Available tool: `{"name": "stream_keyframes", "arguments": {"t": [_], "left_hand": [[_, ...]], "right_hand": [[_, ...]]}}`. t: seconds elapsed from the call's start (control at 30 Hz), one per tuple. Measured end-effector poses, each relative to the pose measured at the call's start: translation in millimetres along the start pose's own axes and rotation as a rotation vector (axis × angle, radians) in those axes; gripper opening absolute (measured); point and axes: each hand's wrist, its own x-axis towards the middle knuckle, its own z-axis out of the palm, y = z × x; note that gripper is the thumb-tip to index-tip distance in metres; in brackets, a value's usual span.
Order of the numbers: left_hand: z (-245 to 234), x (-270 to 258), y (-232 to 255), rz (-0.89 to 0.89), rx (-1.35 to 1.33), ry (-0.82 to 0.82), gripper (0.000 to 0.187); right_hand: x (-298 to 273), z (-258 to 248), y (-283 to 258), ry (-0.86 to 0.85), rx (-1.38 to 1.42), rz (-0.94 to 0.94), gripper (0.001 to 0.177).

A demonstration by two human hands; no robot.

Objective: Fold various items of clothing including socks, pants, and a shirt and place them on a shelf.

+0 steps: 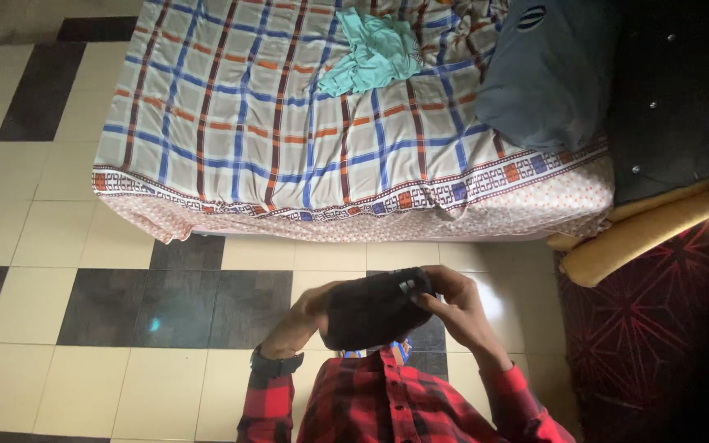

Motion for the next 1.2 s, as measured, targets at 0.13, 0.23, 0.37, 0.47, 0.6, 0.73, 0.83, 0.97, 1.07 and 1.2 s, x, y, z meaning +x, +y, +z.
{"name": "stream_keyframes", "arguments": {"t": [0.13,0.23,0.37,0.47,0.6,0.73,0.83,0.97,1.07,1.2], "left_hand": [[16.1,-2.9,8.2,-0.12,0.141,-0.021,0.069],[33.4,-8.5,33.2,0.074,0.494,-0.03,0.052],[27.1,10.3,50.9,0.129,0.415,-0.276,0.043],[-13.9,55.3,-12.9,0.173,0.204,0.062,0.05],[-18.8,88.0,-15.3,0.094,-0.029,0.12,0.07],[-12.3,64.8,-37.7,-0.214,-0.277,0.194,0.072],[-18.1,47.2,-63.9,-0.303,-0.235,0.217,0.062],[-4.2,28.7,-59.1,-0.18,-0.076,0.109,0.041],[30.8,5.0,-0.7,-0.126,-0.159,0.187,0.04],[12.5,3.9,-17.1,-0.063,-0.077,0.268,0.039]], "right_hand": [[-3.7,0.4,-1.5,0.038,0.095,0.169,0.03],[-16.4,-20.7,27.5,0.044,0.194,0.224,0.031],[-8.8,-51.3,0.6,-0.17,0.355,0.135,0.036],[25.7,-78.1,22.3,-0.036,0.533,-0.028,0.039],[47.1,-43.4,24.2,-0.572,1.196,0.091,0.059],[10.1,-18.6,52.0,0.002,0.67,0.66,0.065],[-10.4,-17.9,108.0,0.12,0.466,0.606,0.035],[-22.0,-8.5,126.7,0.109,0.293,0.494,0.037],[-24.6,18.0,7.3,0.08,0.48,0.481,0.039],[-23.1,16.5,10.8,0.203,0.544,0.42,0.055]]}}
